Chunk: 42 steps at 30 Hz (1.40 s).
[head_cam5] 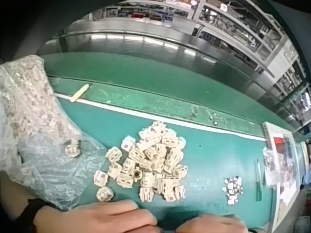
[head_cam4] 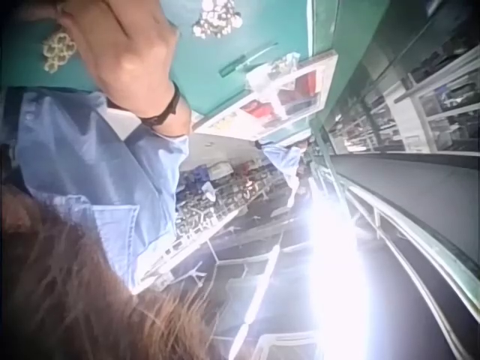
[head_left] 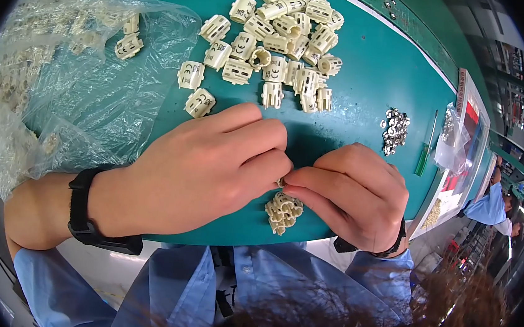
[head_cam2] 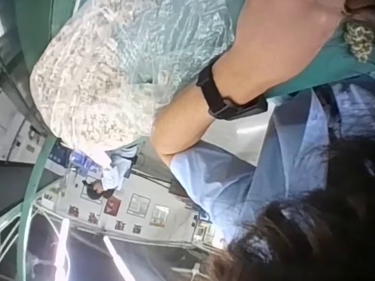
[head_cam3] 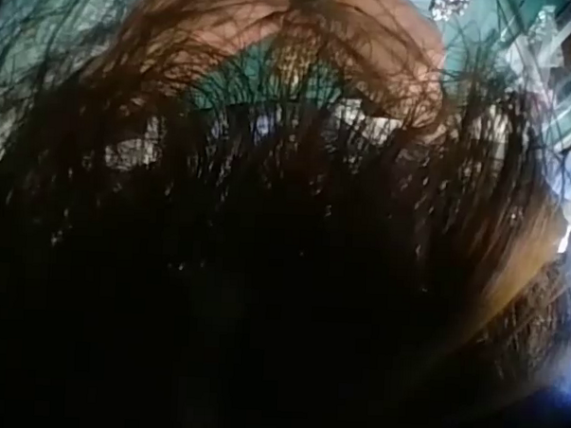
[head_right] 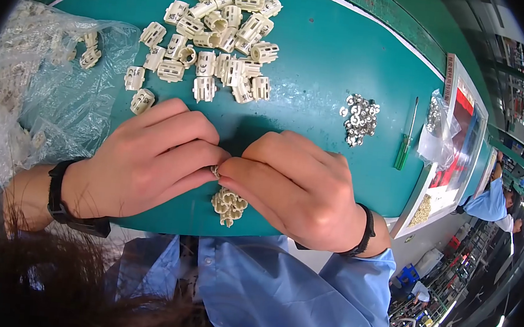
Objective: Manually assembling small white plastic housings with metal components at a factory workbench.
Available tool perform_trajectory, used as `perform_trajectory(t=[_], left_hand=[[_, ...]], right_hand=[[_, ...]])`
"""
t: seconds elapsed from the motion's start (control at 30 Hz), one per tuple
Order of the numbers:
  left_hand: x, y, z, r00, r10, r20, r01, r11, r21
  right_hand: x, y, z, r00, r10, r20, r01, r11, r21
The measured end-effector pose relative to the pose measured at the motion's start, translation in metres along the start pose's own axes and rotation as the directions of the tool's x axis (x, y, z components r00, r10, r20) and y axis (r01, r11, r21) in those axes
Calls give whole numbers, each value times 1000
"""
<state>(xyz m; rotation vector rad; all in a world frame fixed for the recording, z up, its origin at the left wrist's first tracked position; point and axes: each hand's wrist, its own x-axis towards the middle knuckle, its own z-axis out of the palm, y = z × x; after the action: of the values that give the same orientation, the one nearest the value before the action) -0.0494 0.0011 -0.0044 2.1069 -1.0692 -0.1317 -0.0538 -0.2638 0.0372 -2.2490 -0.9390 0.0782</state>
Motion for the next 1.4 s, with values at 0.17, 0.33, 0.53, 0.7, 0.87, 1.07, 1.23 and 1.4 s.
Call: perform_trajectory(t=[0.17, 0.33, 0.53, 0.7, 0.87, 1.07, 1.23, 1.4], left_hand=[[0, 1, -1, 1000, 0, -2, 0, 1000, 3], [0, 1, 0, 1000, 2, -8, -2, 1000, 7], [2, -1, 1, 1000, 10, -17, -10, 1000, -9], [-2, 1, -7, 991, 123, 48, -122, 992, -24], [-6, 6, -7, 990, 139, 40, -139, 990, 11], [7, 29, -61, 994, -95, 56, 61, 896, 439], [5, 23, -73, 958, -285, 34, 228, 829, 510], [5, 19, -79, 941, -329, 76, 256, 842, 475]], right_hand=[[0, 0, 0, 1000, -14, -1, 14, 1000, -12], [-1, 1, 0, 1000, -21, 6, 22, 1000, -13], [-1, 2, -11, 998, 51, -24, -51, 999, -9], [-6, 16, -32, 974, 219, -48, -222, 974, -51], [-8, 23, -24, 982, 188, 17, -186, 978, -92], [-9, 25, -25, 976, 208, 62, -206, 978, -43], [-11, 25, -25, 977, 209, 53, -204, 976, -80], [-9, 26, -26, 982, 178, 59, -174, 982, -72]])
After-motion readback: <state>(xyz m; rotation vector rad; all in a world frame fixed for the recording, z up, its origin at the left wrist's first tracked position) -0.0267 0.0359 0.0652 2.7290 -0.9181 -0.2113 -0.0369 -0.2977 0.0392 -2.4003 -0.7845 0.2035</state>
